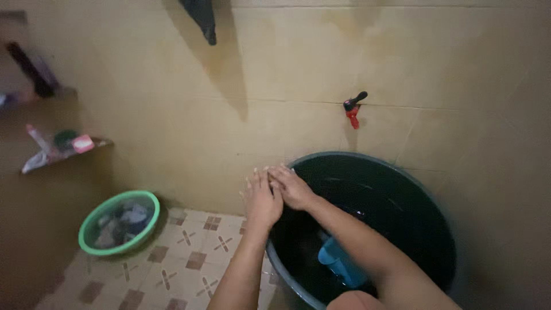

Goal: The person scrubs the inner surface of a large dark basin with a sponge while seated. A blue plastic cup floats in the water inside the basin. The person repeatedly dips the sponge into the water and scrubs the basin's interior walls.

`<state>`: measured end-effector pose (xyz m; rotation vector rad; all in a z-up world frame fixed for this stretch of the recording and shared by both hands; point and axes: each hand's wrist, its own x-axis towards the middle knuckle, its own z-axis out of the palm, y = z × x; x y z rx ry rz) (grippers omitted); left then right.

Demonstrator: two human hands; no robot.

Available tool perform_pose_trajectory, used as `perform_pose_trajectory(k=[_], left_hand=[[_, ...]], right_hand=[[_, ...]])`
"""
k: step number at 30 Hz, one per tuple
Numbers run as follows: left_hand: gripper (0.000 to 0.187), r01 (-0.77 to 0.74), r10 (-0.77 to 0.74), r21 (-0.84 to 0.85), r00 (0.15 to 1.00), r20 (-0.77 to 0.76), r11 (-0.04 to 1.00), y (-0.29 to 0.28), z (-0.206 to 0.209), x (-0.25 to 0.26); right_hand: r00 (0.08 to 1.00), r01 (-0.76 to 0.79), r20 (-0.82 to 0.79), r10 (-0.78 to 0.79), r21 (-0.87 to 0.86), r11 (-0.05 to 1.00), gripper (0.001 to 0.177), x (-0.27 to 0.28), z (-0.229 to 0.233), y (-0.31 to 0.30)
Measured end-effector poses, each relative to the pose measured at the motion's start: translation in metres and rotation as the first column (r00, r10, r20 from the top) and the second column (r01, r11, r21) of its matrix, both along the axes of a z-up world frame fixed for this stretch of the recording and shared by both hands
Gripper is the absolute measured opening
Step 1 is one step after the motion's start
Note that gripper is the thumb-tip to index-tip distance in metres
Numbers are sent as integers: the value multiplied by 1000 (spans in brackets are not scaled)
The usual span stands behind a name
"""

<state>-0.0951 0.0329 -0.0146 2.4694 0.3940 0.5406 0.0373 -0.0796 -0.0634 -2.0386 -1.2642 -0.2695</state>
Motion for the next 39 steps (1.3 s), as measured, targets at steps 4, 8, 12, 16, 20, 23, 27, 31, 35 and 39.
perform_pose_trajectory(k=[4, 8, 12, 16, 20, 23, 27, 31, 35, 39], left_hand=[[66, -18, 27, 158, 998, -53, 987, -2, -7, 45], [66, -44, 34, -68, 989, -141, 997, -2, -1, 103], [65, -152, 59, -326, 958, -280, 933, -32, 17, 126], [65, -104, 108, 35, 987, -122, 994, -53, 6, 124], [68, -87, 84, -3, 970, -228, 996, -54, 15, 138], [69, -65, 59, -18, 972, -225, 998, -55, 14, 145], [69, -67, 56, -32, 960, -275, 997, -48, -5, 160], [68, 20, 4, 138, 985, -170, 990, -41, -22, 170], [69, -9, 13, 19, 966, -257, 1000, -47, -10, 158], [71, -1, 10, 26, 950, -313, 1000, -48, 2, 161]], right_hand=[[839, 533, 224, -495, -165, 830, 40, 55, 16, -26], [825, 496, 241, -511, 126, 859, 32, 68, 1, -39], [900, 246, 342, -269, 111, 963, 44, 61, -16, -42], [617, 748, 186, -765, 162, 643, 39, 88, -15, -76], [755, 556, 325, -569, 144, 819, 70, 70, -33, -59], [796, 605, 176, -579, -266, 751, 47, 88, -28, -66], [357, 884, 103, -928, 284, 372, 70, 93, -43, -77], [781, 573, 341, -523, -60, 817, 61, 79, -57, -54], [506, 748, -446, -739, -200, 633, 49, 94, -41, -74], [503, 810, 175, -847, 247, 532, 69, 98, -71, -71]])
